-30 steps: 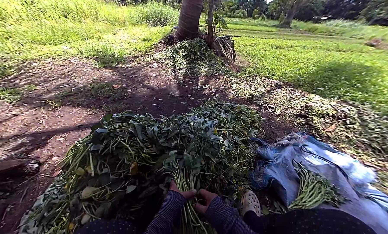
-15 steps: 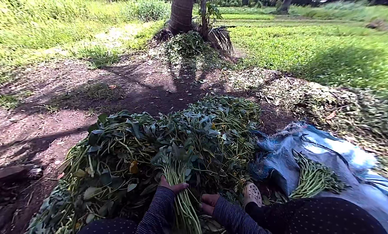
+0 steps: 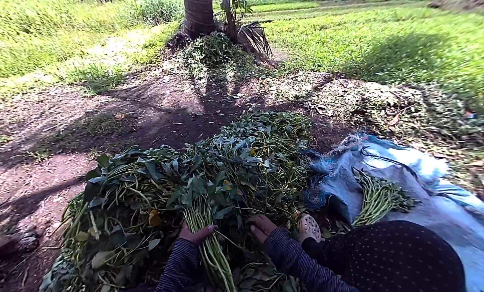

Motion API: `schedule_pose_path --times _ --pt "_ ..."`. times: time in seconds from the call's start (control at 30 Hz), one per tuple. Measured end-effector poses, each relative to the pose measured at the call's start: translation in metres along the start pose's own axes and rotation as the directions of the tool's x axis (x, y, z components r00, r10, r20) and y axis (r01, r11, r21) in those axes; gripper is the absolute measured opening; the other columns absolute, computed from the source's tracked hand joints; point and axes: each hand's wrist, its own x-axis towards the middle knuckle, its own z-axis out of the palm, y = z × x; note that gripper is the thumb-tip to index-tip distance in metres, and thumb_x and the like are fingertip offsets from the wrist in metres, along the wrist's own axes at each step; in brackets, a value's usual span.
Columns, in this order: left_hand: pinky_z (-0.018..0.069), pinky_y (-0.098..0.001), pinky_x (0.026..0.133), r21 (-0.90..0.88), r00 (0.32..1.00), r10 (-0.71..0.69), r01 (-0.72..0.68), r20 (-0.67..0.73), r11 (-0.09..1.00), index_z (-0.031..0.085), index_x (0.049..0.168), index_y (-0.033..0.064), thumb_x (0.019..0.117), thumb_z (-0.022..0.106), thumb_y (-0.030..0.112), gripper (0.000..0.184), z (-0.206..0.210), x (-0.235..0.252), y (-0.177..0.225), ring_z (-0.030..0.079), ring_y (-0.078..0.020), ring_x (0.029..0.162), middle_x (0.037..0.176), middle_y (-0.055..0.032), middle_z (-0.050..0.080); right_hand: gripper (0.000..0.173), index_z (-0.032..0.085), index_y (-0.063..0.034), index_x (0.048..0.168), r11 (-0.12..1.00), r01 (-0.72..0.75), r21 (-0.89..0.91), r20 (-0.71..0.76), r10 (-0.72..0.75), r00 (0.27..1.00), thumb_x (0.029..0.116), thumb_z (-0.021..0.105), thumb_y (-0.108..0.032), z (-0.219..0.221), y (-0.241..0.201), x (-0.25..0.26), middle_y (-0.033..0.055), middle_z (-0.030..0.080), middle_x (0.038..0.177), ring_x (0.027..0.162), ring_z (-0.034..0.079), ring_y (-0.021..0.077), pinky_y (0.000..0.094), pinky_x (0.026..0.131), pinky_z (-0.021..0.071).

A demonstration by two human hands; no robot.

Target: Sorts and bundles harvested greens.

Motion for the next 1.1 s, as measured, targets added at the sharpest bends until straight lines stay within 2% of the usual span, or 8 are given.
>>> schedule_pose_path --times 0.07,0.17,0.33,0.47,0.57,0.73,0.93,1.1 --pt "0.0628 -0.0317 0.07 -0.027 1.0 0.003 -0.002 0.025 1.0 0.025 0.146 -0.0063 0.0746 0.076 -0.001 0.088 0.002 -0.001 0.001 0.074 -0.0187 0.075 0.089 -0.0135 0.073 0.039 0.059 -0.0002 0.14 0.953 -0.048 0.301 0.146 0.003 0.989 0.1106 0.038 -0.015 0.01 -0.013 -0.008 0.0162 0.063 0.138 0.122 0.063 0.0246 0.0411 0.105 0.0487" --pt "0.0623 -0.031 0.067 -0.1 0.999 0.01 -0.006 0.034 0.995 0.027 0.143 -0.0067 0.0797 0.07 -0.005 0.076 0.004 -0.002 0.003 0.074 -0.0186 0.072 0.085 -0.0132 0.073 0.034 0.063 0.001 0.12 0.778 -0.047 0.626 0.214 -0.114 0.97 0.1053 0.048 -0.026 0.035 0.011 -0.012 0.0075 0.074 0.091 0.071 0.07 0.0138 0.0315 0.066 0.0596" --pt "0.0634 -0.034 0.068 -0.129 0.999 0.046 -0.043 0.016 0.991 0.028 0.143 -0.0072 0.0763 0.074 -0.002 0.081 -0.007 0.01 -0.006 0.075 -0.0216 0.073 0.086 -0.0148 0.073 0.024 0.063 -0.0032 0.106 0.836 -0.116 0.536 0.256 -0.03 0.966 0.1054 0.054 -0.026 0.033 0.004 -0.015 -0.0018 0.058 0.073 0.053 0.052 0.0056 0.0244 0.052 0.0479" --pt "0.0626 -0.0335 0.069 -0.105 0.984 0.045 -0.064 -0.173 0.992 0.029 0.145 -0.0056 0.0791 0.073 -0.011 0.08 -0.004 0.006 0.005 0.074 -0.0205 0.076 0.091 -0.0167 0.073 0.028 0.06 0.0009 0.111 0.949 -0.111 0.296 0.298 0.019 0.954 0.1087 0.048 -0.024 0.038 -0.005 -0.021 0.0023 0.052 0.073 0.058 0.047 0.0094 0.0272 0.058 0.0444" --pt "0.062 -0.0359 0.074 -0.06 0.959 0.068 -0.088 -0.276 0.994 0.025 0.151 -0.0033 0.0767 0.079 -0.009 0.092 -0.017 0.009 0.009 0.073 -0.0217 0.084 0.103 -0.0199 0.07 0.036 0.064 0.0068 0.122 0.991 -0.024 -0.132 0.399 0.075 0.914 0.1061 0.056 -0.024 0.044 0.037 0.003 0.0251 0.069 0.112 0.108 0.067 0.0353 0.0548 0.101 0.0488" --pt "0.0644 -0.0455 0.061 -0.19 0.952 0.063 -0.124 -0.301 0.974 0.016 0.154 0.0041 0.0778 0.072 -0.02 0.098 -0.004 -0.011 0.025 0.074 -0.0322 0.072 0.101 -0.0246 0.068 0.044 0.059 -0.0024 0.14 0.943 -0.222 -0.249 -0.096 0.204 0.974 0.1017 0.062 -0.025 -0.01 0.043 0.043 0.0252 0.056 0.142 0.134 0.053 0.0391 0.0529 0.114 0.0418" --pt "0.0596 -0.0497 0.083 -0.041 0.902 0.002 -0.021 -0.433 0.999 0.023 0.154 -0.0012 0.0745 0.083 -0.011 0.101 0.015 -0.009 0.007 0.068 -0.0355 0.102 0.128 -0.0313 0.057 0.046 0.062 -0.0121 0.14 0.869 -0.307 -0.389 -0.136 0.275 0.952 0.0994 0.064 -0.034 -0.013 0.046 0.08 0.0252 0.048 0.151 0.14 0.046 0.0441 0.0606 0.114 0.0386" --pt "0.0472 -0.049 0.108 0.116 0.929 -0.13 0.18 -0.346 0.977 0.021 0.156 -0.0019 0.0703 0.094 0.003 0.112 0.043 -0.006 -0.005 0.055 -0.0365 0.13 0.145 -0.0306 0.049 0.038 0.06 0.0052 0.131 0.983 -0.101 -0.153 0.008 0.104 0.995 0.1052 0.058 -0.022 -0.001 0.001 0.046 0.0258 0.064 0.129 0.123 0.062 0.0367 0.0502 0.11 0.0461"
